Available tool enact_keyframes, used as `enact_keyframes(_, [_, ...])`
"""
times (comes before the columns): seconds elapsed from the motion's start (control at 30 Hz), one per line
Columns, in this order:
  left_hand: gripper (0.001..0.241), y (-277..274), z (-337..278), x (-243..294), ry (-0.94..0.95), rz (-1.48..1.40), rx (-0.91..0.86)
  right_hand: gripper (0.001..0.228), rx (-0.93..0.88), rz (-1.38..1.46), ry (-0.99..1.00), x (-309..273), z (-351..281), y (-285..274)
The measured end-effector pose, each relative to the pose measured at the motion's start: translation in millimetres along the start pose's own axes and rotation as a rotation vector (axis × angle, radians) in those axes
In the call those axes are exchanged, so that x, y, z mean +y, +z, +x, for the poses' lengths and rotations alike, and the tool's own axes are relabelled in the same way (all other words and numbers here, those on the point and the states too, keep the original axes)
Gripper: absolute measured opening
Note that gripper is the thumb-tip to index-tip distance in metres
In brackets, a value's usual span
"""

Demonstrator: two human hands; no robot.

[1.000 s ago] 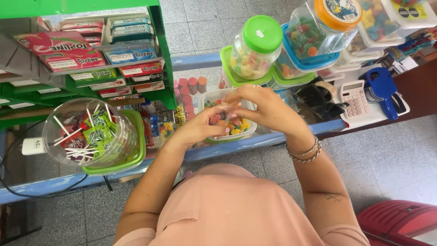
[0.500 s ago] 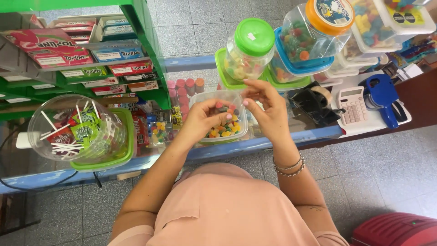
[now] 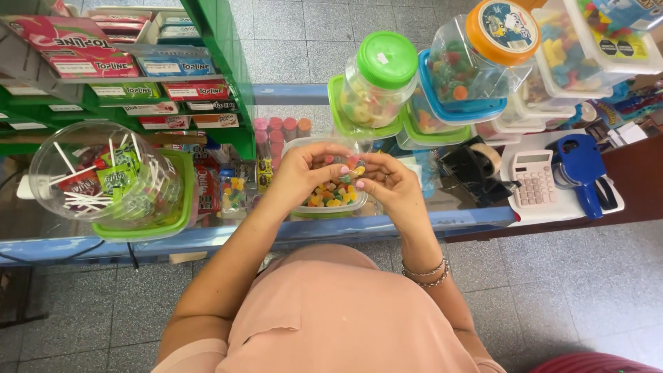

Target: Picking up small colorful candies from a plastic container and placing them into a small clear plastic bag at a retail counter.

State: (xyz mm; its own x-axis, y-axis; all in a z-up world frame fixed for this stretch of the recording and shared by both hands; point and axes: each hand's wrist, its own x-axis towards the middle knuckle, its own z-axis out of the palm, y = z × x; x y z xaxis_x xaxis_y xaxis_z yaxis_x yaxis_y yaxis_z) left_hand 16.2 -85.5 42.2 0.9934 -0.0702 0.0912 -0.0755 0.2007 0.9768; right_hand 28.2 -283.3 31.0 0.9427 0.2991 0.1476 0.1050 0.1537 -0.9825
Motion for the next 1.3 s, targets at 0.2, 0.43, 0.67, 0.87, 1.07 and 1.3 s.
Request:
enact_keyframes(0.2, [0.033, -2.4, 0.6, -6.8, -0.007, -0.005, -0.006, 0.046, -0.005, 0.047, 0.023, 5.2, 1.2, -6.6])
enact_keyframes(0.43, [0.030, 0.5, -3.0, 6.1, 0.014, 0.049, 0.024, 0.046, -0.006, -0.018, 0.013, -12.1, 3.2, -1.6])
enact_keyframes(0.67, [0.032, -1.7, -3.9, 9.0, 0.023, 0.075, 0.024, 0.052, 0.003, -0.025, -0.023, -2.8, 3.0, 1.5])
enact_keyframes(0.87, [0.033, -3.4, -8.2, 6.9, 0.018, 0.100, 0.035, 0.058, 0.000, -0.098, -0.085, -4.6, -0.2, 8.1])
enact_keyframes(1.07, [0.032, -4.1, -10.6, 14.3, 0.013, 0.147, 0.021, 0.043, -0.004, -0.054, -0.048, -0.9, 1.7, 0.2])
enact_keyframes(1.3, [0.033, -10.5, -5.8, -2.9, -0.010, 0.032, -0.018, 0.029, 0.007, 0.084, 0.052, -12.6, 0.1, 10.6])
